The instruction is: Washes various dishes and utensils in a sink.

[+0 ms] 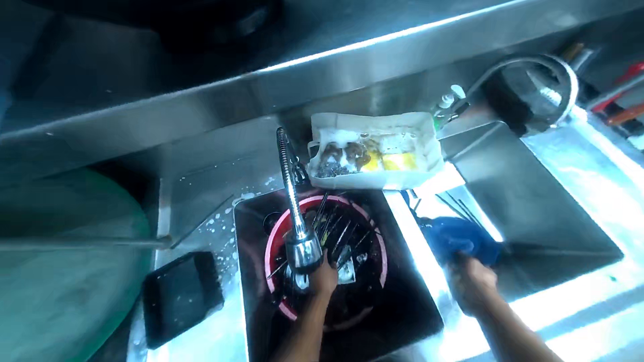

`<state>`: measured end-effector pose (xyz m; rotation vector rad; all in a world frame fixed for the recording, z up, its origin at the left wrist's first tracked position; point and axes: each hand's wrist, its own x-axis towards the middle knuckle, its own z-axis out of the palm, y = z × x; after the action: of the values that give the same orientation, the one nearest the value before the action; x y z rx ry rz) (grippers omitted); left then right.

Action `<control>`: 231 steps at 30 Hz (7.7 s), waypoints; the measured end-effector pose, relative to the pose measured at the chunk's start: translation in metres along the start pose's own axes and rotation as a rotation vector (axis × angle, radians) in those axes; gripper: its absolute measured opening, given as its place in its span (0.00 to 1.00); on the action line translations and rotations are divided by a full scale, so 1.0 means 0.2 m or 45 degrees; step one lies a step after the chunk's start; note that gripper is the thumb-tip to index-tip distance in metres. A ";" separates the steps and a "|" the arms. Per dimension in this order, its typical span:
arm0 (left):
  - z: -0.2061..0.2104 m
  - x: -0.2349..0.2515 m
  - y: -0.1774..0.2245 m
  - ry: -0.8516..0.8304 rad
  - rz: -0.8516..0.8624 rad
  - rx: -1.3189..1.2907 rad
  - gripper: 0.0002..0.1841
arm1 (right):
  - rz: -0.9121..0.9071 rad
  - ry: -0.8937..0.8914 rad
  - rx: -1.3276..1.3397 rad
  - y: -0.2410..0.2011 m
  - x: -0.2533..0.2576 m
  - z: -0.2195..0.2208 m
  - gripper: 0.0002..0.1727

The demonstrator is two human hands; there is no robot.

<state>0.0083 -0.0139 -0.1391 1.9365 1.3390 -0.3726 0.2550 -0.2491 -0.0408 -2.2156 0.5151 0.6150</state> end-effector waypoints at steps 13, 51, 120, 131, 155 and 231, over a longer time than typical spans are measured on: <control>0.13 0.22 0.04 -0.036 0.296 0.650 0.40 | -1.578 -0.333 -0.193 -1.17 -0.34 0.15 0.21; -0.88 -0.77 0.26 0.659 0.233 -1.721 0.23 | -1.174 -0.762 -0.254 -0.35 -0.96 0.98 0.35; -0.57 -0.47 0.21 0.036 -0.065 -2.330 0.28 | -1.256 -0.819 -0.732 -0.38 -1.13 0.95 0.31; -0.74 -0.54 0.18 0.043 -0.103 -2.262 0.26 | -1.357 -0.917 -0.879 -0.48 -1.30 0.90 0.27; -0.65 -0.65 -0.01 -0.007 0.304 -1.526 0.22 | -1.340 -0.782 -0.717 -0.52 -1.14 0.93 0.36; 0.03 0.35 0.30 0.174 -0.181 -0.678 0.20 | -1.704 -0.126 -1.155 0.04 -0.10 0.34 0.35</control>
<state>0.0918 0.0195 -0.1613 1.4476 1.4867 0.0543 0.2173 -0.1998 -0.0743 -2.6093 -1.4953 0.1743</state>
